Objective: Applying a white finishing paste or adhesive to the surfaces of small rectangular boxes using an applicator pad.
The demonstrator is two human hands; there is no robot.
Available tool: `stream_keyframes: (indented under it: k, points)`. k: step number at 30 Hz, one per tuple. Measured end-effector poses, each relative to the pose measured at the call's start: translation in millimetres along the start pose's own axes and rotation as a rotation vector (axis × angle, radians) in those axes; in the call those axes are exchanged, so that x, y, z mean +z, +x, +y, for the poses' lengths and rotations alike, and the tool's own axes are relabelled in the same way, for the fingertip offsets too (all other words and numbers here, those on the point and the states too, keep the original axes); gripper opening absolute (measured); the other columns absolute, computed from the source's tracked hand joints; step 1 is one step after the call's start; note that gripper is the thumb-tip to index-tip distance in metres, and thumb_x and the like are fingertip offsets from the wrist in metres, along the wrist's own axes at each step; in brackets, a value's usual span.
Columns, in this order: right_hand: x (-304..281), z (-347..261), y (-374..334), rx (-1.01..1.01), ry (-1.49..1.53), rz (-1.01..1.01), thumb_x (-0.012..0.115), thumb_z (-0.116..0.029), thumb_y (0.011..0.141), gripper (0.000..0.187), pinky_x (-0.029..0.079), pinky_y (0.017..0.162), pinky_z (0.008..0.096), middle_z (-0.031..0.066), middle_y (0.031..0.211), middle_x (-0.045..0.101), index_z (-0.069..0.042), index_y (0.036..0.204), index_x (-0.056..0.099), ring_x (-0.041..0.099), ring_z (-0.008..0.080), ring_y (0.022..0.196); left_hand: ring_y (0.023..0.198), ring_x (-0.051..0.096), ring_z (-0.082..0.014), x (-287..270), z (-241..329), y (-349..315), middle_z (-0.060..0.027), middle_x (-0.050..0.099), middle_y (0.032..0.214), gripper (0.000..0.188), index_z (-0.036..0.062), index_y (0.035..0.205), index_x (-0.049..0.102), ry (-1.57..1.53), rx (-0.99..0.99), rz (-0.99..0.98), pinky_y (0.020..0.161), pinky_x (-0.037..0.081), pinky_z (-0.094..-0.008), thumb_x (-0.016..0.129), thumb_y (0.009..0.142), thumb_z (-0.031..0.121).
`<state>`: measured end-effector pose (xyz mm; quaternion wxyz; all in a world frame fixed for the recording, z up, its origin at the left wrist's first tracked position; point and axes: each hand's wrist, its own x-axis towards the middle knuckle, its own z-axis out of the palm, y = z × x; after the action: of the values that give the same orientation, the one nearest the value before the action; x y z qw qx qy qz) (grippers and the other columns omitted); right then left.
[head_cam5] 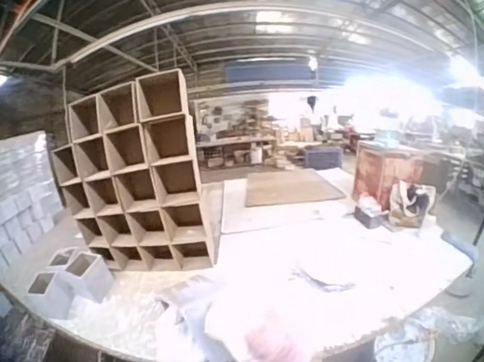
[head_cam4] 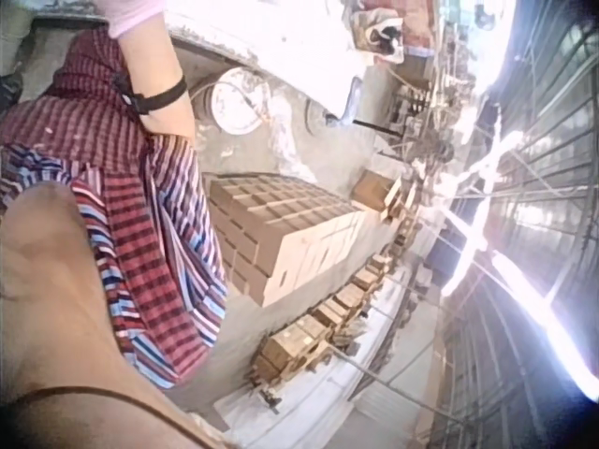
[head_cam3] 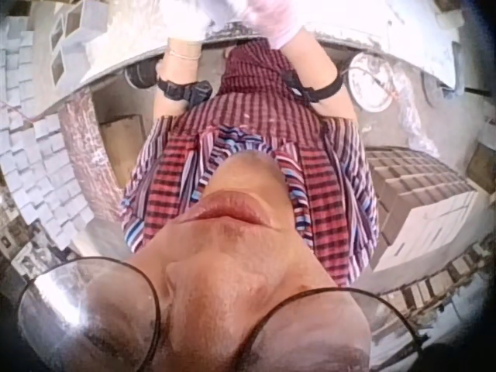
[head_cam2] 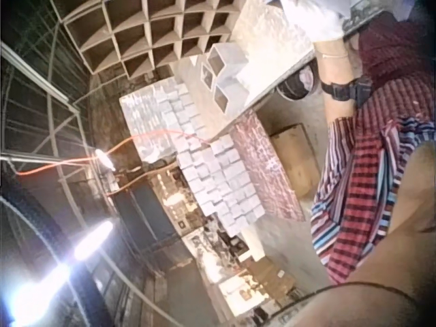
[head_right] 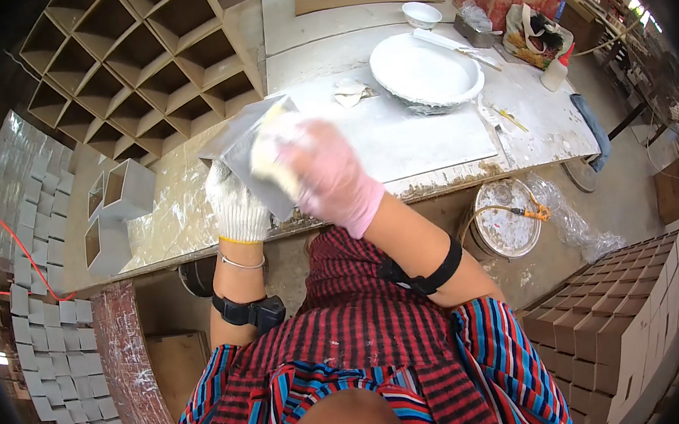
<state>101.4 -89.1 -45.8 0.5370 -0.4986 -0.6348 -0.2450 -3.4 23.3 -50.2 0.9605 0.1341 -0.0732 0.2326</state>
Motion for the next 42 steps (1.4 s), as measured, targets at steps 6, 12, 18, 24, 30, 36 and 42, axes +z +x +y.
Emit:
stream_keyframes:
  k: [6, 12, 18, 24, 30, 36, 42]
  points:
    - [11.2, -1.8, 14.6, -0.094, 0.082, -0.316, 0.057, 0.004, 0.065, 0.055, 0.037, 0.096, 0.0415, 0.0179, 0.123, 0.050, -0.010, 0.118, 0.051, 0.046, 0.0363, 0.115, 0.111, 0.048, -0.0261, -40.3, 1.2, 4.7, -0.0140, 0.048, 0.121, 0.040, 0.0026, 0.124, 0.040, 0.104, 0.018, -0.215, 0.098, 0.037, -0.0369, 0.033, 0.092, 0.026]
    - [15.7, 22.3, 39.0, -0.098, -0.137, -0.240, 0.054, 0.008, 0.063, 0.058, 0.036, 0.100, 0.0391, 0.0125, 0.126, 0.049, -0.009, 0.118, 0.051, 0.044, 0.0318, 0.118, 0.108, 0.049, -0.0241, -25.5, 0.6, 2.9, -0.0136, 0.051, 0.117, 0.035, 0.0033, 0.119, 0.044, -0.007, -0.069, -0.132, 0.094, 0.039, -0.0380, 0.033, 0.093, 0.023]
    - [-13.2, 18.7, 55.7, 0.100, 0.133, 0.017, 0.059, 0.003, 0.066, 0.041, 0.042, 0.092, 0.0379, 0.0126, 0.109, 0.059, -0.008, 0.106, 0.058, 0.054, 0.0293, 0.105, 0.104, 0.055, -0.0284, -2.6, -0.7, -5.3, -0.0151, 0.054, 0.115, 0.036, 0.0008, 0.117, 0.049, 0.050, -0.078, 0.134, 0.090, 0.045, -0.0425, 0.038, 0.090, 0.023]
    - [9.8, -9.1, 28.2, -0.116, -0.187, -0.161, 0.067, -0.008, 0.058, 0.040, 0.045, 0.077, 0.0371, 0.0103, 0.092, 0.057, -0.011, 0.097, 0.060, 0.055, 0.0302, 0.090, 0.105, 0.053, -0.0268, -22.3, -10.2, 2.6, -0.0159, 0.052, 0.119, 0.038, -0.0023, 0.120, 0.046, 0.786, 0.213, 0.041, 0.091, 0.044, -0.0375, 0.037, 0.092, 0.023]
    - [12.4, -13.7, -17.5, -0.139, -0.053, -0.297, 0.066, -0.011, 0.060, 0.031, 0.045, 0.073, 0.0352, 0.0082, 0.088, 0.056, -0.014, 0.090, 0.061, 0.054, 0.0263, 0.086, 0.103, 0.054, -0.0313, -18.3, 11.0, -0.9, -0.0180, 0.055, 0.114, 0.038, -0.0030, 0.114, 0.051, -0.007, -0.069, -0.078, 0.092, 0.044, -0.0413, 0.035, 0.093, 0.024]
    - [-26.0, -8.5, -20.8, 0.500, 0.390, -0.328, 0.065, -0.010, 0.070, 0.030, 0.048, 0.072, 0.0329, 0.0129, 0.089, 0.060, -0.008, 0.098, 0.056, 0.059, 0.0261, 0.083, 0.107, 0.053, -0.0318, -18.0, 20.9, 0.8, -0.0182, 0.055, 0.115, 0.040, -0.0014, 0.114, 0.052, 0.029, -0.053, 0.019, 0.094, 0.042, -0.0448, 0.036, 0.091, 0.027]
    - [-29.4, 29.8, 52.4, 0.027, -0.140, -0.011, 0.070, -0.017, 0.069, 0.036, 0.047, 0.069, 0.0352, 0.0120, 0.086, 0.059, -0.008, 0.100, 0.054, 0.058, 0.0274, 0.079, 0.106, 0.054, -0.0316, -6.3, 8.4, -2.0, -0.0188, 0.054, 0.117, 0.040, -0.0021, 0.115, 0.050, -0.057, -0.126, 0.016, 0.093, 0.043, -0.0441, 0.035, 0.091, 0.026]
